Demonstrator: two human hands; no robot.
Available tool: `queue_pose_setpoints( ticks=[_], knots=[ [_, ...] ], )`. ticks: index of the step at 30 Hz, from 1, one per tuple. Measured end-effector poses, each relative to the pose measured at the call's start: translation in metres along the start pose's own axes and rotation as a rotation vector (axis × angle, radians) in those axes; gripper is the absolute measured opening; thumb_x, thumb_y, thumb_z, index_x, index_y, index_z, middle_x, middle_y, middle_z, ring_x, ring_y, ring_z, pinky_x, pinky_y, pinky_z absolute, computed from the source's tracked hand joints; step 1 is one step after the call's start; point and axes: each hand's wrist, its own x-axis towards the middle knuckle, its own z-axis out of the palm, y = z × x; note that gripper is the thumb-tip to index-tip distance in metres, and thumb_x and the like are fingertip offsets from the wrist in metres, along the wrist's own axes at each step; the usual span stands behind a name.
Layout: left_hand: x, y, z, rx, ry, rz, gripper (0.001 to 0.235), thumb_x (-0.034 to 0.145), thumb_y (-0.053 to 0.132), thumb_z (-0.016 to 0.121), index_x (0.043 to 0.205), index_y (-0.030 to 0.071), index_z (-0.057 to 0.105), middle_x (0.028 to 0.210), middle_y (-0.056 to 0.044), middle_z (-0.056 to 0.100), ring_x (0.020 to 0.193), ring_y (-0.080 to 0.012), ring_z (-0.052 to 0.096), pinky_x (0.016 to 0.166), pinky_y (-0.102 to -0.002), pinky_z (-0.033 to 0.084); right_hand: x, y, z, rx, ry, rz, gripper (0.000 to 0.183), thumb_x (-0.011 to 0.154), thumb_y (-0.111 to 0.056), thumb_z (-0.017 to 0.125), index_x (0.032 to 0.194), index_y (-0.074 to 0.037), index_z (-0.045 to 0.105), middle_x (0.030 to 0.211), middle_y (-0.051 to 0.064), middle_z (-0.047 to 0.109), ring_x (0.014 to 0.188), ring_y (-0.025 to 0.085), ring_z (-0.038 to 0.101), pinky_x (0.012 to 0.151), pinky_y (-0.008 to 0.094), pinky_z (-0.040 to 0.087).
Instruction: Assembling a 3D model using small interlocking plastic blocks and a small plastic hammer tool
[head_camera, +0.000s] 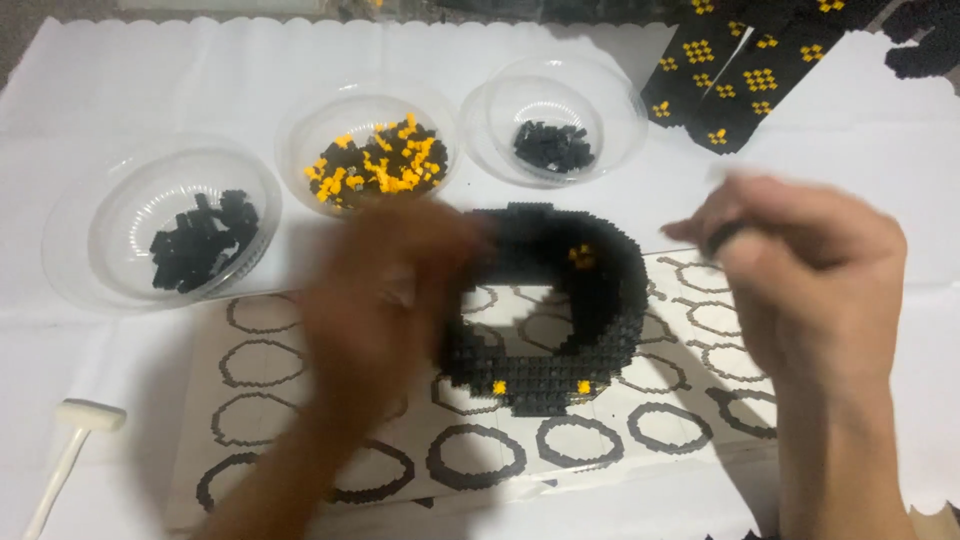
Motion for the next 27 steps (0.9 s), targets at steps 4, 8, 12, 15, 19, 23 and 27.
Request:
queue_pose_setpoints(
  ticks=[4, 8, 12, 15, 19, 23, 27],
  knots=[
    [-0.002, -0.059, -0.073, 0.410, 0.053, 0.094, 0.035, 0.111, 0.010, 0.034, 0.102, -0.013, 0.059, 0.105, -0.027, 0.062, 0.098, -0.0419, 0.057, 0.092, -0.050, 0.042, 0.017, 0.001, -0.004, 0.349, 0.150, 0.192, 0.018, 0.084, -0.006, 0.064, 0.102, -0.003, 0.066, 0.087, 0.014, 0.063, 0.074, 0.020, 0.058, 0.078, 0.030, 0.057],
    [-0.021, -0.100, -0.117, 0.931, -0.118, -0.240, 0.016, 0.101, -0.005, 0.064, 0.113, -0.007, 0.075, 0.108, -0.024, 0.067, 0.102, -0.0377, 0.058, 0.092, -0.043, 0.043, 0.031, 0.003, -0.003, 0.325, 0.118, 0.407, 0.022, 0.079, -0.011, 0.067, 0.100, -0.003, 0.067, 0.078, 0.003, 0.063, 0.067, 0.013, 0.059, 0.076, 0.029, 0.055],
    [0.005, -0.070, -0.081, 0.550, -0.024, -0.453, 0.022, 0.093, 0.001, 0.067, 0.115, -0.003, 0.066, 0.118, -0.019, 0.063, 0.108, -0.0301, 0.056, 0.096, -0.038, 0.039, 0.036, 0.012, -0.003, 0.346, 0.100, 0.522, 0.025, 0.079, -0.009, 0.066, 0.101, 0.002, 0.067, 0.080, 0.006, 0.064, 0.067, 0.016, 0.059, 0.065, 0.026, 0.050],
    [-0.004, -0.055, -0.023, -0.358, -0.159, -0.667, 0.023, 0.084, 0.001, 0.056, 0.106, 0.003, 0.062, 0.123, -0.010, 0.062, 0.112, -0.0201, 0.063, 0.098, -0.033, 0.053, 0.034, 0.012, -0.001, 0.209, 0.022, 0.611, 0.022, 0.081, -0.006, 0.065, 0.101, 0.002, 0.070, 0.072, 0.010, 0.065, 0.060, 0.015, 0.057, 0.061, 0.026, 0.047],
    [-0.002, -0.025, 0.017, 0.032, -0.274, -0.679, 0.046, 0.079, 0.032, 0.066, 0.120, 0.013, 0.058, 0.124, -0.006, 0.062, 0.117, -0.0196, 0.057, 0.100, -0.032, 0.041, 0.027, 0.007, 0.000, 0.050, -0.061, 0.657, 0.021, 0.082, -0.003, 0.066, 0.102, 0.001, 0.071, 0.070, 0.010, 0.064, 0.059, 0.014, 0.054, 0.057, 0.025, 0.048],
    [-0.007, -0.026, 0.018, -0.204, -0.203, -0.757, 0.038, 0.084, 0.018, 0.064, 0.121, 0.010, 0.060, 0.111, -0.012, 0.067, 0.107, -0.0232, 0.062, 0.098, -0.041, 0.045, 0.007, -0.001, 0.006, -0.056, 0.023, 0.675, 0.029, 0.083, -0.008, 0.058, 0.104, 0.012, 0.065, 0.082, 0.026, 0.066, 0.080, 0.036, 0.064, 0.081, 0.050, 0.051],
    [-0.008, -0.011, 0.018, -0.257, -0.111, -0.588, 0.028, 0.090, 0.008, 0.054, 0.117, 0.006, 0.059, 0.112, -0.012, 0.066, 0.107, -0.0215, 0.060, 0.095, -0.040, 0.047, -0.015, -0.003, 0.006, 0.056, 0.137, 0.721, 0.033, 0.083, -0.008, 0.057, 0.105, 0.015, 0.063, 0.088, 0.030, 0.066, 0.091, 0.044, 0.066, 0.089, 0.060, 0.048]
  ],
)
